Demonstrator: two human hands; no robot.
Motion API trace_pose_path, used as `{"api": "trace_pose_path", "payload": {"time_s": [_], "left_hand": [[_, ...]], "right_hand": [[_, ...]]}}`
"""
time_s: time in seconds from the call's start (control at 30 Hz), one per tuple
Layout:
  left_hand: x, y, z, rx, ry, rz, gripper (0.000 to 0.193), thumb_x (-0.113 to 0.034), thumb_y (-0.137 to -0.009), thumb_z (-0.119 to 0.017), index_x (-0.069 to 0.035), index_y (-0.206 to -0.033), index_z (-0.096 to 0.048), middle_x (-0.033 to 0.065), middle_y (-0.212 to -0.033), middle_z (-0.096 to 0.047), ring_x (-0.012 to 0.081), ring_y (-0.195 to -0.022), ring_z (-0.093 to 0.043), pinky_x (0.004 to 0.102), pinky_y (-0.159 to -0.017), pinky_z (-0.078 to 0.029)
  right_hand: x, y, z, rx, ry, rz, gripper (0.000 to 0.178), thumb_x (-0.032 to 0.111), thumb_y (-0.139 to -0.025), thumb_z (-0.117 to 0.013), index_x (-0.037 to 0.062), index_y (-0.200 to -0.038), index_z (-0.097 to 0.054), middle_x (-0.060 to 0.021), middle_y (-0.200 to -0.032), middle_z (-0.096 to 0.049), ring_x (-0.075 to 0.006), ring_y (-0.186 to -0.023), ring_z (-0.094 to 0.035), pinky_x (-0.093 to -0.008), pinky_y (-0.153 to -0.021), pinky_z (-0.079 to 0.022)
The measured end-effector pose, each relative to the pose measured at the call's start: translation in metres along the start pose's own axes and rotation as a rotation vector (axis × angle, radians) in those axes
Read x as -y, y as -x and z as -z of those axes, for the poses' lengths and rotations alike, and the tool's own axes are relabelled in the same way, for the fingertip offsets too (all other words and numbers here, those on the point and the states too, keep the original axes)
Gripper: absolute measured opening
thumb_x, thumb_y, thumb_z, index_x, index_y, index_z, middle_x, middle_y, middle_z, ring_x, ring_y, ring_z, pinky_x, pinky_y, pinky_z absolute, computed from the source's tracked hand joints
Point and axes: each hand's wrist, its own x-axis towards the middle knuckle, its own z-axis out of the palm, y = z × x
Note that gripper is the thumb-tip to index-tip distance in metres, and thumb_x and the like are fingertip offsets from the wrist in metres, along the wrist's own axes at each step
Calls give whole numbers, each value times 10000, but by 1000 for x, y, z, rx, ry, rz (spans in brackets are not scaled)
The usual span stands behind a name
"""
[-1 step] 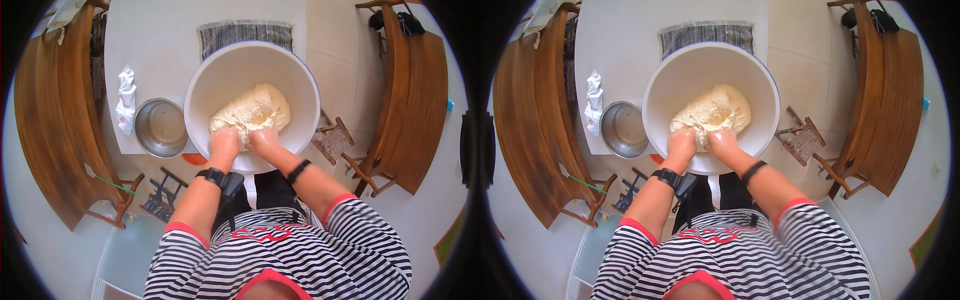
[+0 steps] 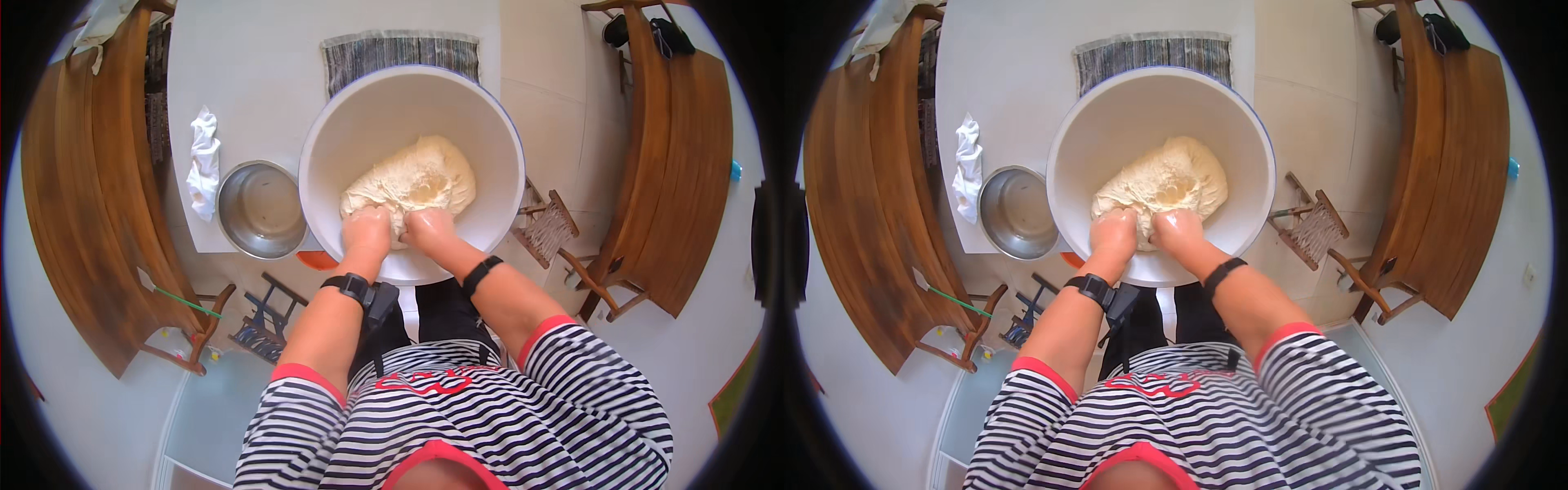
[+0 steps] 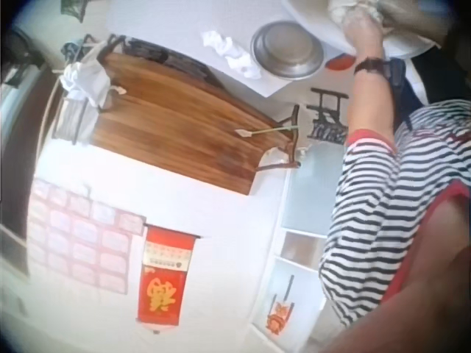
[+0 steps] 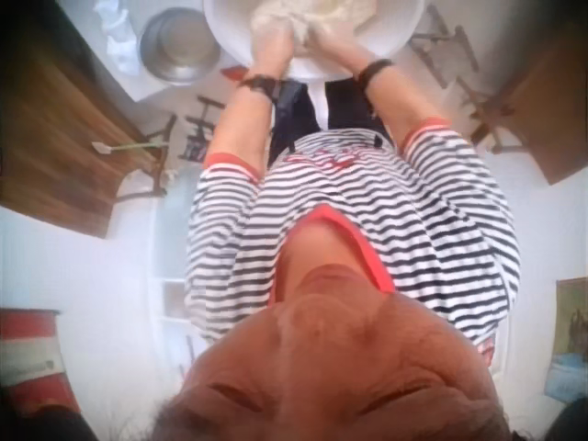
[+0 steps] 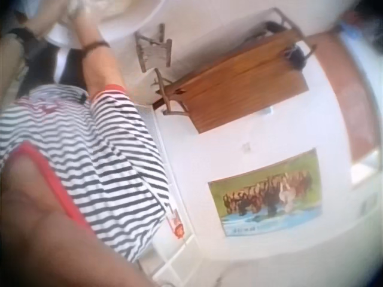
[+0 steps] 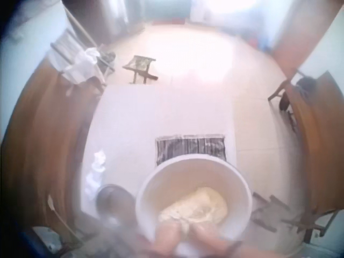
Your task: The person kneads a large batch of dough in a white bowl by repeatedly pressing, stretching, and turning it with both hands, while occasionally dipping their hands into a separate smaller metal bowl containing water.
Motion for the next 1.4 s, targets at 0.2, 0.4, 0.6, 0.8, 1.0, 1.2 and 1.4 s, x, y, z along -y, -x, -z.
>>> {"api": "trace_pose_path", "payload": {"time_s": [0.2, 0.4, 0.6, 0.8, 1.0, 1.2, 1.4], "left_hand": [[14, -32, -34, 81, -69, 9, 115, -86, -738, -559, -74, -698, -666, 147, -737, -661, 322, -722, -659, 420, -646, -529], [18, -37, -32, 246, -6, 58, 129, -114, -743, -595, -51, -803, -691, 176, -832, -673, 357, -807, -654, 424, -717, -530], [-30, -28, 49, 534, -103, 1, 191, -96, -771, -550, -37, -902, -675, 182, -854, -668, 366, -837, -646, 434, -748, -520], [-28, -68, -10, 188, 47, -27, 139, -73, -749, -564, -60, -828, -677, 174, -844, -668, 351, -805, -648, 447, -705, -515], [-34, -108, -3, 495, -44, 100, 215, -174, -699, -704, -55, -878, -702, 166, -918, -674, 341, -863, -649, 411, -750, -521], [-36, -77, -4, 501, 76, 182, 404, -224, -739, -682, -35, -1094, -637, 178, -1089, -636, 304, -1025, -609, 388, -856, -493], [-8, 34, 77, -33, 815, 157, 373, -82, -814, -573, 31, -1168, -543, 193, -1228, -543, 284, -1013, -596, 382, -855, -480]], "right_hand": [[12, -51, 9, 272, 119, -135, 309, 200, -600, -751, 77, -882, -721, -142, -908, -691, -295, -860, -668, -394, -724, -532], [2, -48, 9, 370, 36, -97, 287, 214, -625, -730, 33, -846, -703, -170, -832, -681, -305, -790, -668, -394, -728, -523], [-17, 26, 17, -99, -169, -13, 258, 314, -726, -703, 69, -803, -679, -156, -788, -668, -324, -837, -655, -414, -732, -515], [-36, -41, 26, -105, -160, -232, 245, 294, -672, -706, 64, -754, -688, -147, -739, -670, -306, -723, -659, -396, -657, -522], [-38, -83, 56, 516, -90, -206, 247, 279, -672, -716, 46, -620, -652, -93, -638, -655, -206, -581, -643, -342, -595, -515], [-46, -58, 22, 160, -220, -44, 366, 317, -624, -744, 33, -847, -684, -152, -837, -686, -290, -797, -660, -391, -710, -508], [-33, 62, 76, 171, -567, 65, 643, 281, -759, -703, 55, -1312, -465, -181, -1104, -627, -296, -996, -613, -353, -848, -492]]}}
